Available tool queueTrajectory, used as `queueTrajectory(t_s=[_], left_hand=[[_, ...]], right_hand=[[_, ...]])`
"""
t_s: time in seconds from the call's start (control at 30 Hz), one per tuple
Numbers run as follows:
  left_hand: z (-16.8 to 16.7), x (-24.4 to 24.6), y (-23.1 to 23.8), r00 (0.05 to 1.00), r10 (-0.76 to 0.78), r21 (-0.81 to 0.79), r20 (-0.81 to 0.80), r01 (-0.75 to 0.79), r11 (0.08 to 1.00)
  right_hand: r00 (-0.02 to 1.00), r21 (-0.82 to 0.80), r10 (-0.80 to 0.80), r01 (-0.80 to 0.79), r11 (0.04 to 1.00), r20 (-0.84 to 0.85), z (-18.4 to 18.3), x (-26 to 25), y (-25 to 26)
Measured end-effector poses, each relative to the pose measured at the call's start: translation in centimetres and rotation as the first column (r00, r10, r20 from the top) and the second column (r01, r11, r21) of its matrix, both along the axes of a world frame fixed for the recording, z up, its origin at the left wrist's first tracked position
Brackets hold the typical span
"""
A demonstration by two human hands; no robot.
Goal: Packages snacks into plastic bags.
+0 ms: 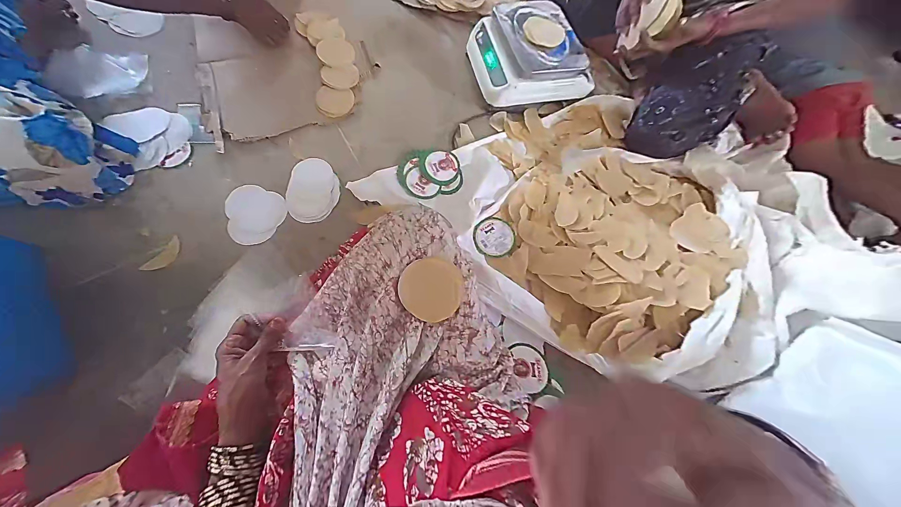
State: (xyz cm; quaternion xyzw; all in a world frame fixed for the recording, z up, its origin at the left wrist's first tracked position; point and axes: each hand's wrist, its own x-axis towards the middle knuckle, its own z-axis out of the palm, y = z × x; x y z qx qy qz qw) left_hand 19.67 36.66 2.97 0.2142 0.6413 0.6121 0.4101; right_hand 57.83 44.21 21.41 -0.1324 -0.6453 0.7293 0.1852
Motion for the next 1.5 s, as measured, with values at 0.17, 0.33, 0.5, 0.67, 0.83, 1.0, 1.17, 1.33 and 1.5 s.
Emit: queueTrajectory(t_s=[0.17,0.33,0.5,0.67,0.83,1.0,1.17,1.33,1.5], left_hand=[[0.1,0.1,0.3,0.999,-0.002,-0.039,-0.035,0.001,0.999],[0.0,0.3,0.3,0.999,-0.012,-0.059,-0.051,0.009,0.998],[-0.4,0.2,0.3,0.998,-0.003,-0.054,-0.057,0.0,0.999],[-0.7,0.0,-0.2,1.0,0.018,0.001,-0.023,-0.018,1.0],[-0.2,0.0,-0.3,1.0,0.022,0.011,-0.02,-0.022,1.0],[0.1,0.2,-0.1,1.0,0.019,0.021,0.019,-0.02,1.0],[-0.2,-0.1,0.0,1.0,0.016,0.037,0.012,-0.017,0.999],[0.0,0.0,0.1,0.998,0.028,0.056,0.05,-0.031,0.998],[0.3,0.0,0.0,0.998,0.038,0.05,0.05,-0.041,0.998]], right_hand=[[0.161,0.258,-0.244,-0.071,0.964,0.956,-12.4,6.6,1.8],[-0.112,0.309,-0.296,0.129,0.942,0.949,-17.5,6.2,-3.1],[-0.046,0.385,-0.387,0.262,0.885,0.921,-18.4,6.8,-2.3],[-0.065,0.435,-0.433,0.24,0.868,0.899,-18.8,7.0,-2.1],[0.035,0.403,-0.433,0.303,0.864,0.901,-18.1,7.3,-1.2],[0.1,0.382,-0.43,0.313,0.869,0.897,-15.3,6.9,0.6],[0.253,0.523,-0.683,0.482,0.703,0.685,-10.2,5.5,3.7],[0.479,0.191,-0.738,0.762,0.618,0.476,-7.0,1.3,5.0],[0.444,0.293,-0.708,0.692,0.66,0.548,-8.0,1.7,5.6]])
